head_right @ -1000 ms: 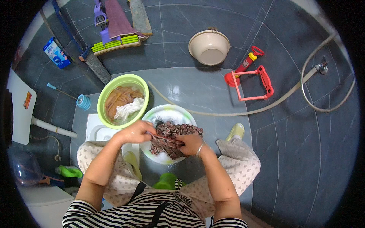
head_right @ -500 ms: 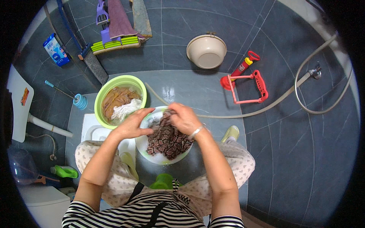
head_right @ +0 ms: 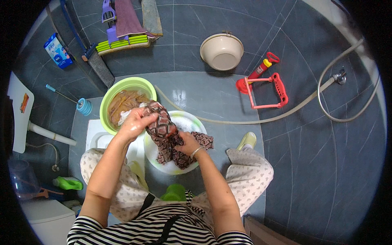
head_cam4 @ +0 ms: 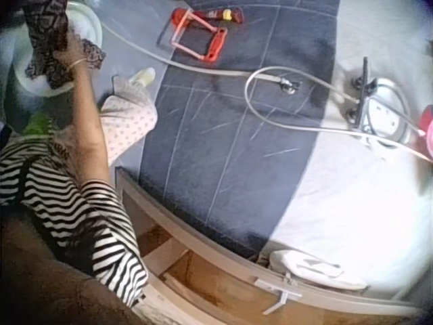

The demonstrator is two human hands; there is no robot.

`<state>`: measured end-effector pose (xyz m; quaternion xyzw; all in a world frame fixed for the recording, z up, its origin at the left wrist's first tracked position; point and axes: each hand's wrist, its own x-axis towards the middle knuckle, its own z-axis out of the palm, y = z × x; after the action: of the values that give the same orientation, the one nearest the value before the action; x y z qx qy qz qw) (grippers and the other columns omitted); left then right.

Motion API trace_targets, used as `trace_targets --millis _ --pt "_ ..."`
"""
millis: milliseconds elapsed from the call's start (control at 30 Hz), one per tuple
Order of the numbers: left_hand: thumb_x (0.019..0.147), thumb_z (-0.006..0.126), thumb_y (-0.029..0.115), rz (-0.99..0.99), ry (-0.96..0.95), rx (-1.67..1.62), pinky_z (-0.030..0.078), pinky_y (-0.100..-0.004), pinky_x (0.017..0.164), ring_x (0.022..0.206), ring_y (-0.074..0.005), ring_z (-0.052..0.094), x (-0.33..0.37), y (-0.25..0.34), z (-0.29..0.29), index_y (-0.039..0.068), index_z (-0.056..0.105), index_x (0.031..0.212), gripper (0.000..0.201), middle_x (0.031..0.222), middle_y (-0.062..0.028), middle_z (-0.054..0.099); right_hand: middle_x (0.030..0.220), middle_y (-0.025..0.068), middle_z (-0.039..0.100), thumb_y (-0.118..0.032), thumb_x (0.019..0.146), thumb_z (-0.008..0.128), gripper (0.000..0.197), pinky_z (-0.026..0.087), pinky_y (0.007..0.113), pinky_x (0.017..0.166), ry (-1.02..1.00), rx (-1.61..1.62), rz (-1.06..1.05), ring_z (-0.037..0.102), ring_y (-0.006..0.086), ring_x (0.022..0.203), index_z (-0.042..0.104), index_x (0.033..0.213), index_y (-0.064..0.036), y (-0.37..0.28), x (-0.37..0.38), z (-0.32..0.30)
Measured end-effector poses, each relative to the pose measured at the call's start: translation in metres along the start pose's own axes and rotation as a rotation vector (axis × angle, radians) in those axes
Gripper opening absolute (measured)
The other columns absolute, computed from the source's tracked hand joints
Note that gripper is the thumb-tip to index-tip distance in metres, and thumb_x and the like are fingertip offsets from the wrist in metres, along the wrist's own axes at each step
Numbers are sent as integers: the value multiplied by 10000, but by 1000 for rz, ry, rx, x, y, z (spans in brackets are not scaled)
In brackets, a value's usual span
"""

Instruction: The person washes clothes by hand in a basin of soapy water, scrubbing, wringing, and rinsing several different garments one at a time.

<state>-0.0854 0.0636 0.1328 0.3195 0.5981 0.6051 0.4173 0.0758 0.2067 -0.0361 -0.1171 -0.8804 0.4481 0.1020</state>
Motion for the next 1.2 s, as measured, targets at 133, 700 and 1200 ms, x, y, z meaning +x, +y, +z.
trace_targets --millis 133,700,1200 --pt "846 523 121 93 252 -188 468 -243 708 755 -119 590 1 5 -33 12 601 946 167 874 -52 635 877 117 587 -100 770 566 226 439 299 758 124 -38 267 557 248 843 540 984 -31 -5 -4 -8" --pt "677 669 166 273 80 271 457 -308 738 790 -179 586 24 59 25 12 590 982 351 834 -91 626 713 2 553 -10 752 544 102 407 199 528 401 561 -226 489 52 608 573 849 -5 -207 82 -132" --pt "729 601 85 389 100 -131 440 -216 639 698 -74 536 57 86 49 5 582 959 244 801 -33 610 961 35 561 -77 771 606 415 440 247 739 82 520 -7 526 114 849 440 1145 -8 -93 52 -115"
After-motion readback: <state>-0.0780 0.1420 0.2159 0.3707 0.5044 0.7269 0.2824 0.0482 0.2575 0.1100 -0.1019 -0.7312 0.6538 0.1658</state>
